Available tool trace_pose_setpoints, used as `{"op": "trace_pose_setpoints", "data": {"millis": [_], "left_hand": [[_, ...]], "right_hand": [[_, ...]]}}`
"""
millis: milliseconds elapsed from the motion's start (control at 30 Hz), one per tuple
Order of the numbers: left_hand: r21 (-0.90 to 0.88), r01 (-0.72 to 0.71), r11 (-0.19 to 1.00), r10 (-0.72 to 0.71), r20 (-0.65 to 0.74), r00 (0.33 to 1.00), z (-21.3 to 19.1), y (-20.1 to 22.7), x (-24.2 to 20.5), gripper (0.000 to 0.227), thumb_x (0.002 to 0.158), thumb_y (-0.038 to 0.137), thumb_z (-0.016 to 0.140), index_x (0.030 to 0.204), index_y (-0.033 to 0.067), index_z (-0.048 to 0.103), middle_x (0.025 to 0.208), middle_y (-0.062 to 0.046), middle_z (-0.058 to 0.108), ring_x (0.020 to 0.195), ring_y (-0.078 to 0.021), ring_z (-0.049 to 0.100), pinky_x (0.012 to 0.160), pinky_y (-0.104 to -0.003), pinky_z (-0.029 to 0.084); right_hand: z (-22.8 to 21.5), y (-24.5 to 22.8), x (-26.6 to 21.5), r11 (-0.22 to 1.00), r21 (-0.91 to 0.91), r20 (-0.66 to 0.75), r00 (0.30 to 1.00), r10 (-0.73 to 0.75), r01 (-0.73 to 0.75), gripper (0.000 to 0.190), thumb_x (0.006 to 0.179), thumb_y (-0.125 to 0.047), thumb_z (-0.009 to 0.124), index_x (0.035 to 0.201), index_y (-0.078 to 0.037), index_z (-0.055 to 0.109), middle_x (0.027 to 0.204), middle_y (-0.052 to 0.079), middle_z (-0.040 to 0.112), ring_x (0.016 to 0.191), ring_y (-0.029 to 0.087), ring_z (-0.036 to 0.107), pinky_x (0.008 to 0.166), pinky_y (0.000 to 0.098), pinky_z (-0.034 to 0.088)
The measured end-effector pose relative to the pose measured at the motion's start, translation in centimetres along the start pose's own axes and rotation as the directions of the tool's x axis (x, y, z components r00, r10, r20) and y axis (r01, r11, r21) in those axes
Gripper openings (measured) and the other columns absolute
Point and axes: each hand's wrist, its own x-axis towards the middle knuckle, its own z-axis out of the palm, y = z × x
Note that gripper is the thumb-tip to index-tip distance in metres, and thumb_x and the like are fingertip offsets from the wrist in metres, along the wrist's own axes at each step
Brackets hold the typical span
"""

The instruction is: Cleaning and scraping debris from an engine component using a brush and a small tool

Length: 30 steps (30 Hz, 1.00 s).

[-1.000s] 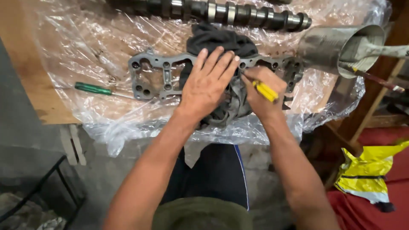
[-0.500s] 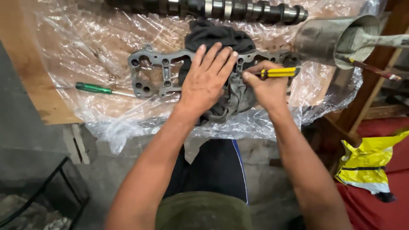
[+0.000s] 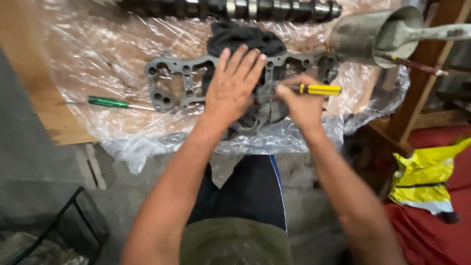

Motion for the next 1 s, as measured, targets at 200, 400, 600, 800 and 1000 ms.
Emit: {"op": "trace_pose_setpoints", "data": {"millis": [200,400,600,800,1000], "left_hand": [[-0.01,-0.008,1.0,0.006,-0.189,0.982,-2.6,5.0,-2.1,0.035,0.102,0.012,0.056,0.137,0.0116,0.059,0.139,-0.016,0.061,0.131,-0.0383,0.058,0.11,-0.055,0.044],[-0.112,0.178,0.978,-0.184,-0.047,0.982,-0.8,10.5,-6.0,0.061,0.081,0.037,0.077,0.135,0.0119,0.064,0.123,-0.013,0.067,0.109,-0.0346,0.067,0.085,-0.045,0.054],[-0.076,0.401,0.913,-0.408,-0.118,0.905,4.5,10.5,-6.5,0.024,0.092,0.023,0.066,0.114,0.0227,0.073,0.1,-0.001,0.069,0.08,-0.0265,0.068,0.066,-0.038,0.052],[-0.355,0.591,0.725,-0.659,-0.107,0.744,0.4,10.4,-2.4,0.022,0.095,0.021,0.067,0.116,0.0193,0.073,0.095,-0.002,0.069,0.087,-0.0284,0.072,0.074,-0.04,0.057],[-0.246,0.609,0.754,-0.65,-0.145,0.746,0.9,8.9,-1.5,0.021,0.086,0.021,0.077,0.106,0.023,0.073,0.083,0.004,0.064,0.078,-0.0215,0.071,0.067,-0.036,0.057]], "right_hand": [[-1.8,-0.5,-11.2,0.975,0.21,-0.023,0.996,0.081,-0.075,0.016,0.083,-0.003,0.084,0.088,0.005,0.07,0.087,0.023,0.073,0.081,0.032,0.074,0.068,0.0362,0.059],[-4.4,1.3,-11.9,0.95,0.28,-0.212,0.956,0.205,-0.142,0.012,0.086,0.001,0.079,0.093,0.004,0.069,0.092,0.021,0.071,0.077,0.025,0.072,0.065,0.0351,0.058],[-5.2,0.4,-9.2,0.964,0.256,-0.109,0.988,0.106,-0.075,0.01,0.089,-0.001,0.077,0.095,0.006,0.072,0.079,0.02,0.071,0.067,0.027,0.073,0.059,0.0344,0.06],[-3.7,-1.7,-5.3,0.981,0.175,-0.144,0.988,-0.063,0.088,0.014,0.085,0.004,0.083,0.091,0.003,0.07,0.083,0.02,0.069,0.077,0.028,0.073,0.064,0.0354,0.056],[-1.7,-3.6,-2.7,0.976,0.138,-0.02,0.986,-0.166,0.167,0.007,0.089,-0.002,0.074,0.095,0.002,0.075,0.087,0.018,0.072,0.084,0.033,0.074,0.072,0.0399,0.058]]}}
